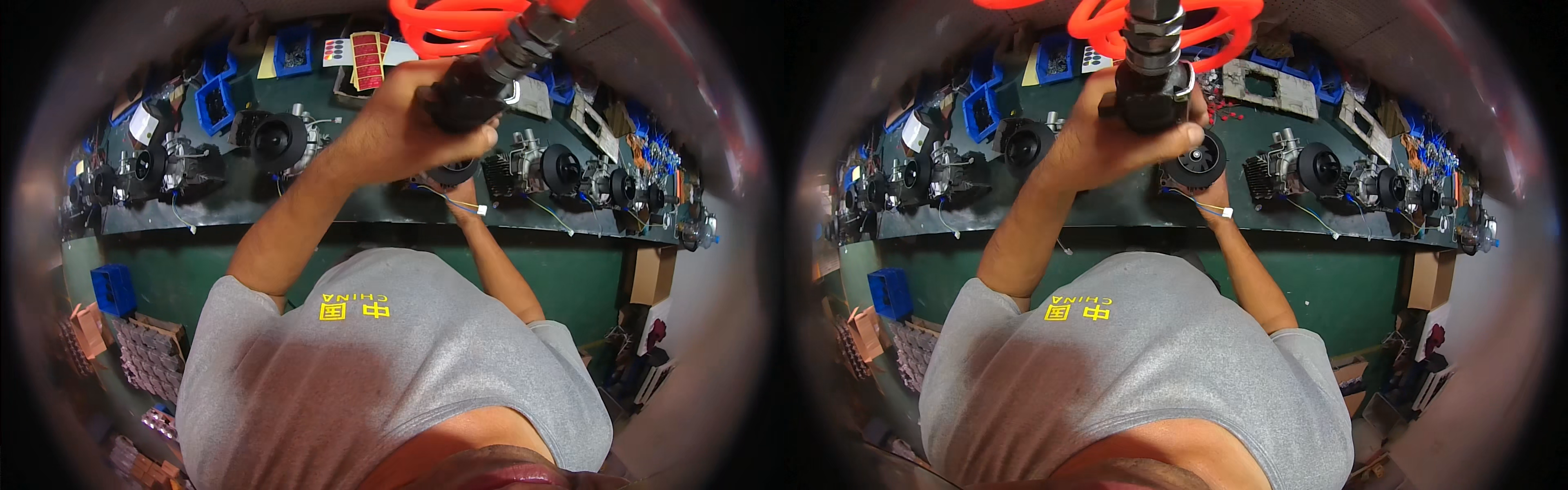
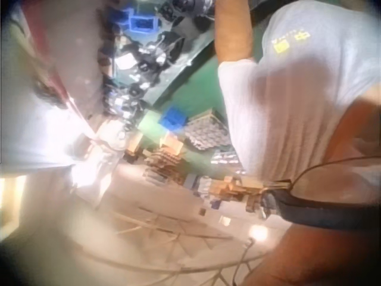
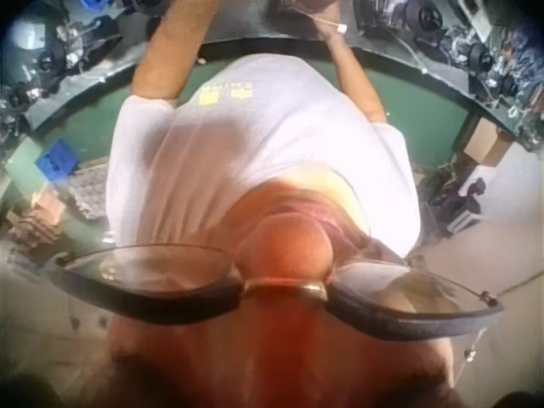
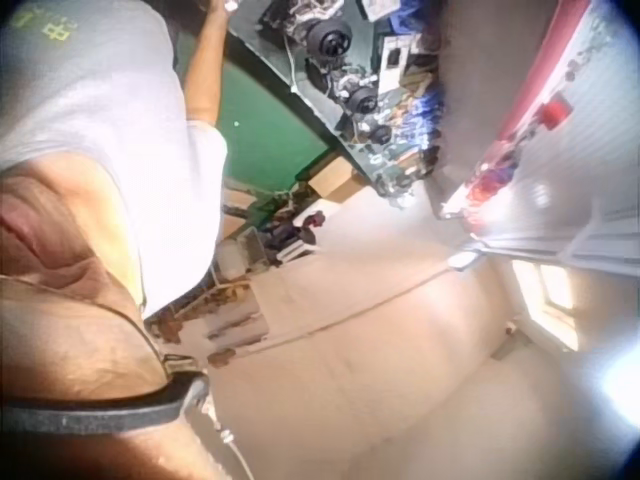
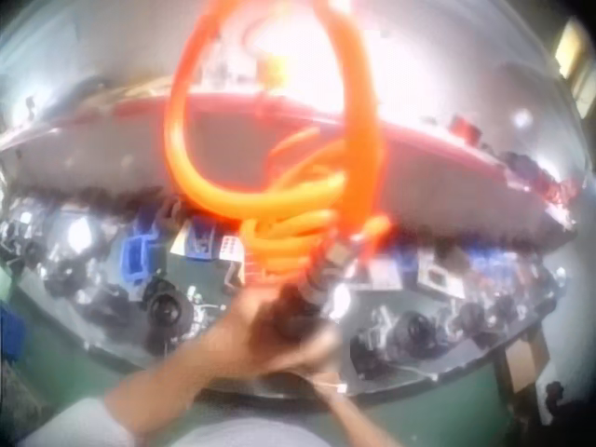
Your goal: The person uses a pneumatic screwdriver to fasten screws into several small electric motors on a workbench. They pick up each motor, apply the tool to the screw holes, and place the finished units back on the table.
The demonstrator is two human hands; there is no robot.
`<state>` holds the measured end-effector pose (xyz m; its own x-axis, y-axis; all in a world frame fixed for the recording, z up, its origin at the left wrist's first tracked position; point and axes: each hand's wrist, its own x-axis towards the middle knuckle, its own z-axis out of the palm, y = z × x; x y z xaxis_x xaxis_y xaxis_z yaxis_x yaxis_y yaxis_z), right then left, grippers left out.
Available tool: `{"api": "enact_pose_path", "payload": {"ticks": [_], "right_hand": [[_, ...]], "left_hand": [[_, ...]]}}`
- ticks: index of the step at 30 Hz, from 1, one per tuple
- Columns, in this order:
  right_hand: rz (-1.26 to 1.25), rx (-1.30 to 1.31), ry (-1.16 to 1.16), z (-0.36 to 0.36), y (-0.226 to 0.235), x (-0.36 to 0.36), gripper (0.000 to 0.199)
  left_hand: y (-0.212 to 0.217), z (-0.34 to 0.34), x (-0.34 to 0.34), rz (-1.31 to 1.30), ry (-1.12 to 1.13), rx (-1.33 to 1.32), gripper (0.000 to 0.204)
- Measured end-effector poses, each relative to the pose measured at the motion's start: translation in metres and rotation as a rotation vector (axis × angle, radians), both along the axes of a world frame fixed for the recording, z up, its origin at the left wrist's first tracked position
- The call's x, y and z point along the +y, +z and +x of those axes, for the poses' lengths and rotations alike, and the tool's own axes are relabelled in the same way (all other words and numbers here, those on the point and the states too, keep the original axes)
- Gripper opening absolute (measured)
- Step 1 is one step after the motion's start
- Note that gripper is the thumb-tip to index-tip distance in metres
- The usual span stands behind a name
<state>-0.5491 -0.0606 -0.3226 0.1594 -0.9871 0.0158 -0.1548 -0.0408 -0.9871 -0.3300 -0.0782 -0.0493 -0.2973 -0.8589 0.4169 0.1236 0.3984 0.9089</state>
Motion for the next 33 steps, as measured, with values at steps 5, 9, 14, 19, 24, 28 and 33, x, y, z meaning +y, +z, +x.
{"api": "enact_pose_path", "payload": {"ticks": [5, 9, 14, 19, 24, 28, 33], "right_hand": [[0.068, -0.11, -0.016, 0.007, -0.005, 0.004, 0.069], [0.007, 0.079, 0.034, 0.005, 0.002, 0.006, 0.063], [-0.052, 0.146, 0.017, 0.002, -0.006, 0.006, 0.061], [0.004, 0.028, 0.013, -0.002, -0.022, 0.003, 0.064], [-0.011, 0.044, 0.005, 0.003, -0.012, 0.005, 0.06], [-0.036, 0.1, 0.028, 0.003, -0.006, 0.007, 0.053], [-0.048, 0.096, 0.02, 0.008, 0.004, 0.008, 0.052]], "left_hand": [[-0.049, 0.022, -0.024, 0.18, 0.218, 0.187, 0.018], [-0.078, 0.025, -0.033, 0.172, 0.345, 0.274, 0.015], [-0.091, 0.029, -0.034, 0.203, 0.408, 0.281, 0.013], [-0.099, 0.03, -0.035, 0.215, 0.461, 0.318, 0.014], [-0.098, 0.033, -0.034, 0.21, 0.495, 0.375, 0.013], [-0.094, 0.035, -0.031, 0.221, 0.5, 0.375, 0.014], [-0.098, 0.037, -0.032, 0.214, 0.482, 0.336, 0.014]]}}
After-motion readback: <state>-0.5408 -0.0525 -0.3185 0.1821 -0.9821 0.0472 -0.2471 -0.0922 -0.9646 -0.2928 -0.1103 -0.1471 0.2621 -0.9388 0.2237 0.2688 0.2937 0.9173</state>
